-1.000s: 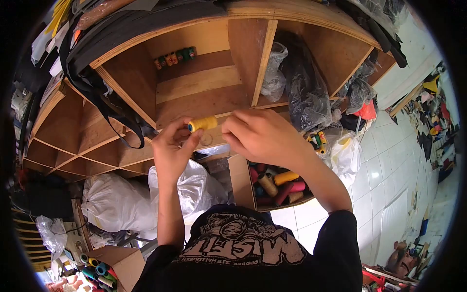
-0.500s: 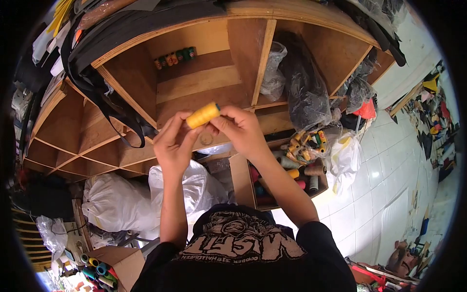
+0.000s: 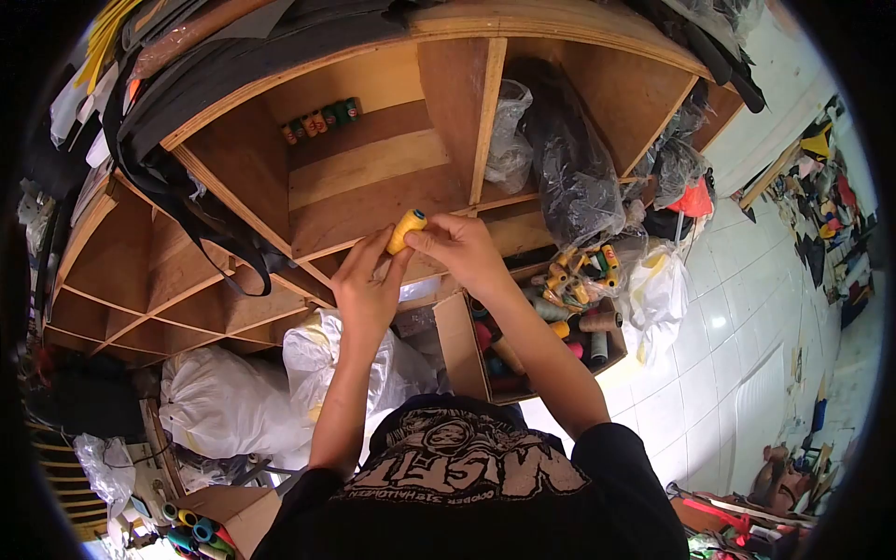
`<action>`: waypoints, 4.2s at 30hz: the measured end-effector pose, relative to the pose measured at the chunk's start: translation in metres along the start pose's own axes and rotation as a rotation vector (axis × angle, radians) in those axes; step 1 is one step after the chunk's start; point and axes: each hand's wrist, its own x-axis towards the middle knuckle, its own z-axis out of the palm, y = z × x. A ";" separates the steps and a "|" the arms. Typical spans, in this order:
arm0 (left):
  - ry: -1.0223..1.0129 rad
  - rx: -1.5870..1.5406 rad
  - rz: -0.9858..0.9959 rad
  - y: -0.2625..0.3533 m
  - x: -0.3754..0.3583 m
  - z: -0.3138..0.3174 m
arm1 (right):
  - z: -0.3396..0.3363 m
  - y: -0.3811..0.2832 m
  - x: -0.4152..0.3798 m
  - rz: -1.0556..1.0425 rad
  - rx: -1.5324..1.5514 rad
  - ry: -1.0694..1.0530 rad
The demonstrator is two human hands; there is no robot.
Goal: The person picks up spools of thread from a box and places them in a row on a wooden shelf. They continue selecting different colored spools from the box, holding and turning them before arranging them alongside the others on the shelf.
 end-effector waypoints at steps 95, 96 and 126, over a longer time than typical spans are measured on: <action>-0.060 -0.014 -0.196 -0.043 -0.064 0.084 | -0.235 -0.009 -0.112 0.162 -0.186 0.409; -0.228 -0.018 -0.228 -0.031 -0.079 0.104 | -0.249 -0.006 -0.112 0.113 -0.217 0.475; -0.486 -0.272 -0.270 0.061 -0.155 0.219 | -0.321 0.158 -0.040 0.310 -1.134 0.072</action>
